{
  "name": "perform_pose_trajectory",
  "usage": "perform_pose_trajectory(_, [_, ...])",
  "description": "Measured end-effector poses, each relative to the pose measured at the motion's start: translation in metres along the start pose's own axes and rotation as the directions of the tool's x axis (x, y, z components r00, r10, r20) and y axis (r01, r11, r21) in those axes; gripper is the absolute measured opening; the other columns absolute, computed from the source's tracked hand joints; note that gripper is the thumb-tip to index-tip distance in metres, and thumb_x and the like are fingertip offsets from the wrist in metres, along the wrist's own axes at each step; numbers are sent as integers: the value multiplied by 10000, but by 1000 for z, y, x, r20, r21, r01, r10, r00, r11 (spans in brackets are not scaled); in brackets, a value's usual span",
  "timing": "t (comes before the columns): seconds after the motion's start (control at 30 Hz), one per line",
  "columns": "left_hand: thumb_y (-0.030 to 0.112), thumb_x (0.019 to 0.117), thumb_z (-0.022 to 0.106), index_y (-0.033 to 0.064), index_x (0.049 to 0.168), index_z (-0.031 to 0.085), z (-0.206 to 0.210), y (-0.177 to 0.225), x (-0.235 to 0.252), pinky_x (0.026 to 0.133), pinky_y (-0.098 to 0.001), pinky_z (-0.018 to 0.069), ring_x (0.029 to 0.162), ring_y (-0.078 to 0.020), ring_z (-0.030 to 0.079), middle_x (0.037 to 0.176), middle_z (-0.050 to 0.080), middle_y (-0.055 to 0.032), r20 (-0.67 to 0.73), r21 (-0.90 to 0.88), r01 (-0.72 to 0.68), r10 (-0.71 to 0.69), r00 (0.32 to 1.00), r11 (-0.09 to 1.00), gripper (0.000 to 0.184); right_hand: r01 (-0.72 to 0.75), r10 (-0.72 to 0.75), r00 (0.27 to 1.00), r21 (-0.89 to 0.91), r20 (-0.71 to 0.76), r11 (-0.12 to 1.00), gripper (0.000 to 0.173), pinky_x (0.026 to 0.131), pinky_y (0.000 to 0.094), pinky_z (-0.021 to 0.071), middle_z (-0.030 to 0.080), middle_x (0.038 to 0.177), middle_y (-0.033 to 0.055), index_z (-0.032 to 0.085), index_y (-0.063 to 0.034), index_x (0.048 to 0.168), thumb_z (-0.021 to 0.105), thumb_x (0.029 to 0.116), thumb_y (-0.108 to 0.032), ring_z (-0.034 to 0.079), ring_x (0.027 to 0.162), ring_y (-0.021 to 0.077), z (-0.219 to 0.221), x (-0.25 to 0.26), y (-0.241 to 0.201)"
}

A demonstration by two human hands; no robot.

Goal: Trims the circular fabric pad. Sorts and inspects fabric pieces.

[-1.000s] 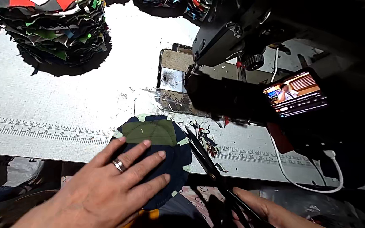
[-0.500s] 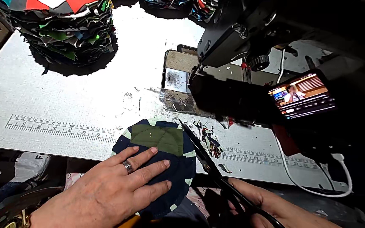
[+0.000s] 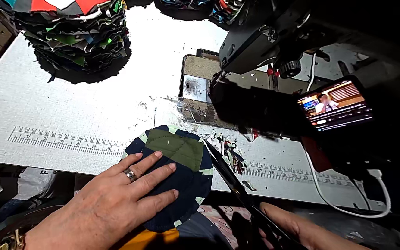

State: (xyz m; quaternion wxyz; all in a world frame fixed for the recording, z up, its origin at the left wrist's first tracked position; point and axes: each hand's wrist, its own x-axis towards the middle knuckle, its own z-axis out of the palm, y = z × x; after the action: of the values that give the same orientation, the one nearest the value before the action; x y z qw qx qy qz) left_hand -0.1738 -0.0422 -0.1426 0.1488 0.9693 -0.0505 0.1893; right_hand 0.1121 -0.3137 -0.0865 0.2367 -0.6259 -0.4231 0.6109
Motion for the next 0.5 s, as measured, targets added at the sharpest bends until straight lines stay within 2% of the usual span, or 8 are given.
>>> perform_pose_trajectory(0.13, [75, 1022, 480, 280, 1319, 669, -2, -4, 0, 1126, -563, 456, 1428, -325, 493, 1497, 576, -46, 15, -28, -34, 35, 999, 999, 407, 19, -19, 1000, 3, 3, 1000, 570, 597, 209, 486, 573, 855, -50, 533, -148, 1053, 640, 885, -683, 570, 714, 23, -3, 8, 1])
perform_pose_trajectory(0.23, [83, 1030, 474, 281, 1322, 665, -2, -5, 1, 1130, -565, 450, 1424, -328, 498, 1500, 575, -41, 21, -35, -44, 45, 999, 998, 401, 35, -35, 999, 14, -2, 999, 566, 602, 220, 517, 580, 852, -53, 547, -158, 1059, 627, 889, -692, 591, 715, 26, -3, 13, 0])
perform_pose_trajectory(0.5, [74, 1012, 477, 291, 1334, 655, -2, -8, 0, 1132, -558, 444, 1442, -321, 475, 1503, 571, -37, 22, -13, -53, 53, 998, 999, 428, 69, -60, 995, 115, -85, 991, 411, 558, 247, 553, 584, 797, -55, 548, -161, 1005, 651, 950, -555, 611, 640, 44, 9, 14, 0])
